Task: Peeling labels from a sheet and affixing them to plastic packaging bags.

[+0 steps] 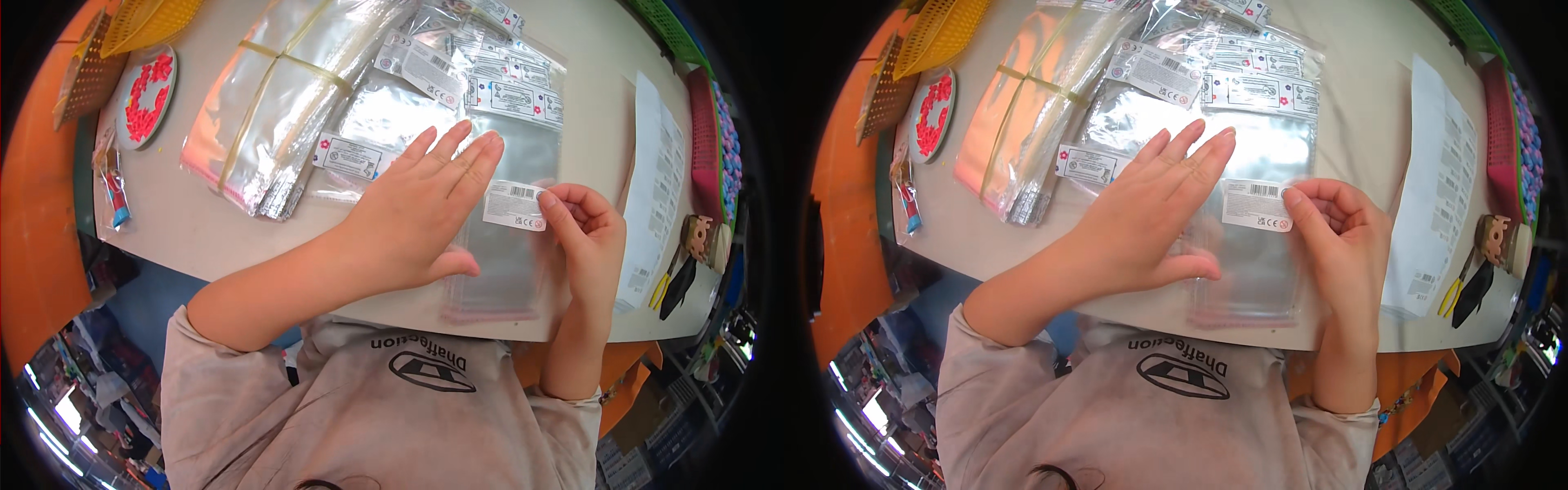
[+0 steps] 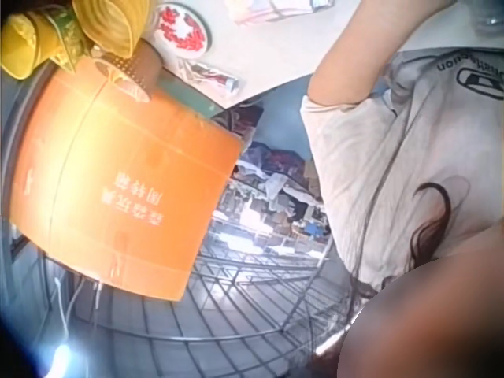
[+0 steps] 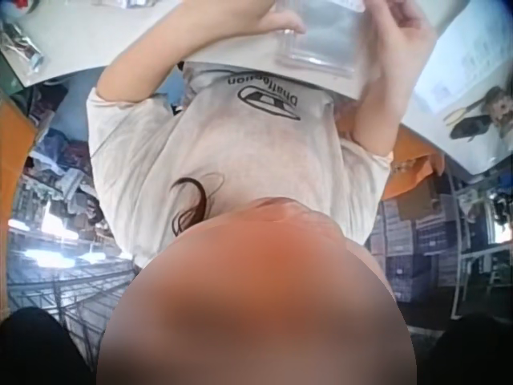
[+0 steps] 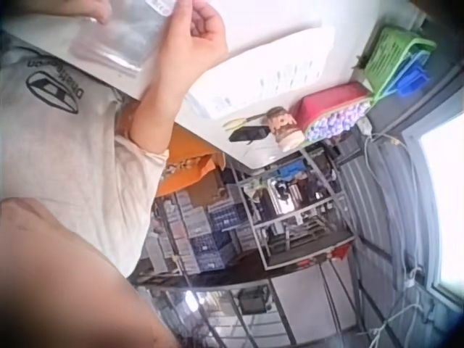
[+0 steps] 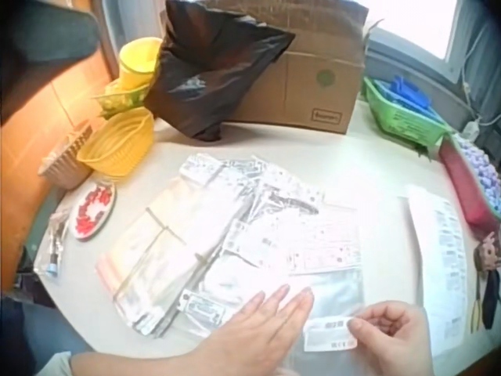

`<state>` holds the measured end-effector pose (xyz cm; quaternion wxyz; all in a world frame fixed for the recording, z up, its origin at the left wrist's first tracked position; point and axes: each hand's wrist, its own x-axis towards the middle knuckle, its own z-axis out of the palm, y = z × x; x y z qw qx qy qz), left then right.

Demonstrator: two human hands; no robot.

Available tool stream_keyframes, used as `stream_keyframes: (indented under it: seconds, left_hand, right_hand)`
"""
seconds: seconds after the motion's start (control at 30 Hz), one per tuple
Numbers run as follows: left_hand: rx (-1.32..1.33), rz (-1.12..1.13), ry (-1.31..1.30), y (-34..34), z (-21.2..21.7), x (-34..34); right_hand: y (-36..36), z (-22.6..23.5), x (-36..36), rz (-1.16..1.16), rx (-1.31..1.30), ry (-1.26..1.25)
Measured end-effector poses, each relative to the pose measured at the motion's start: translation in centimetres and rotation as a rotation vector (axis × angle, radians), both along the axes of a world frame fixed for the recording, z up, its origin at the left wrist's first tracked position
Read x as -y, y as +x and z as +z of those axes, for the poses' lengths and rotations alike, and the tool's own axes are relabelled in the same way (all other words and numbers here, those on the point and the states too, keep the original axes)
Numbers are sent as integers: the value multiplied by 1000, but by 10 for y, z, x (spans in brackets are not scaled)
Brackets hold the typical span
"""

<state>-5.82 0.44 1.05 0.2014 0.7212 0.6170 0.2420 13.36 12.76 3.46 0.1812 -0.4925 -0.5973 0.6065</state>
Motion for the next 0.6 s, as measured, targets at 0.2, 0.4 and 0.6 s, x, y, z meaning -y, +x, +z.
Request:
stream_keyframes:
  seconds: [0.2, 0.4, 0.6]
  left_hand:
    - [-10, -1, -18, 0, 2, 0]
    - [-22, -2, -35, 1, 2, -1]
    - [-35, 1, -53, 1, 4, -1]
  right_hand:
    - [-2, -3, 5, -38, 24, 32]
    - [-5, -4, 9, -57, 55, 61]
    - [-6, -6, 10, -51, 51, 105]
